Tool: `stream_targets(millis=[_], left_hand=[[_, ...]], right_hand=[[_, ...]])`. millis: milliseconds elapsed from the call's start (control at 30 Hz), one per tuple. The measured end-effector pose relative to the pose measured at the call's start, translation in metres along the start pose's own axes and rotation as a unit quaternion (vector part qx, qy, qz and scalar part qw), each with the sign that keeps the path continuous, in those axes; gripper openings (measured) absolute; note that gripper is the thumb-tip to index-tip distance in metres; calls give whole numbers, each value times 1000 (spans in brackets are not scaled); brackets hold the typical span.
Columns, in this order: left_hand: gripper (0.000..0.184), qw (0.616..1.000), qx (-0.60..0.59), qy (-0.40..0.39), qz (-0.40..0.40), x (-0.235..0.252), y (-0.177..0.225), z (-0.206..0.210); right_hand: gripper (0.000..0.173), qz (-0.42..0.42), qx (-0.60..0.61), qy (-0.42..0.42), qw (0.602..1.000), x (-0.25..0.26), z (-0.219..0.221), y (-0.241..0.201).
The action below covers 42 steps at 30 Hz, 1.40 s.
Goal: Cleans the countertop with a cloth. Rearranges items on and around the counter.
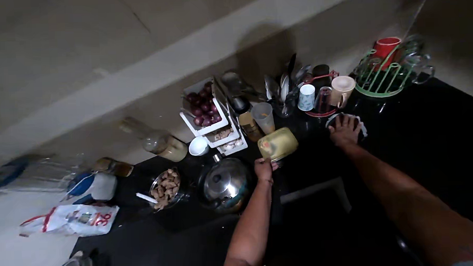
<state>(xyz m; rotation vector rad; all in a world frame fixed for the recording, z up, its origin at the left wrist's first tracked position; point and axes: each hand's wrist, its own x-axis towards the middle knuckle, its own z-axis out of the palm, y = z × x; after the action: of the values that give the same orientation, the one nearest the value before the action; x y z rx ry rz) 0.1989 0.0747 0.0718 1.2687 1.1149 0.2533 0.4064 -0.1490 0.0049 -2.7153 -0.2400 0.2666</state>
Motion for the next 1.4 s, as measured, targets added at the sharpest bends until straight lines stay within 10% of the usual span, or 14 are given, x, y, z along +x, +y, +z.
stream_targets(millis=[300, 600, 1033, 1400], left_hand=[[24, 997, 4, -79, -17, -96, -37, -67], [17, 994, -69, -75, 26, -141, -74, -133], [20, 984, -151, -68, 62, -162, -60, -171], [22, 977, -196, -46, 74, -181, -77, -189]], right_hand=[[59, -240, 18, 24, 970, 18, 57, -58], [60, -265, -9, -36, 963, 51, 68, -94], [53, -523, 38, -268, 809, -185, 54, -64], [56, -217, 5, 51, 975, 5, 48, -12]])
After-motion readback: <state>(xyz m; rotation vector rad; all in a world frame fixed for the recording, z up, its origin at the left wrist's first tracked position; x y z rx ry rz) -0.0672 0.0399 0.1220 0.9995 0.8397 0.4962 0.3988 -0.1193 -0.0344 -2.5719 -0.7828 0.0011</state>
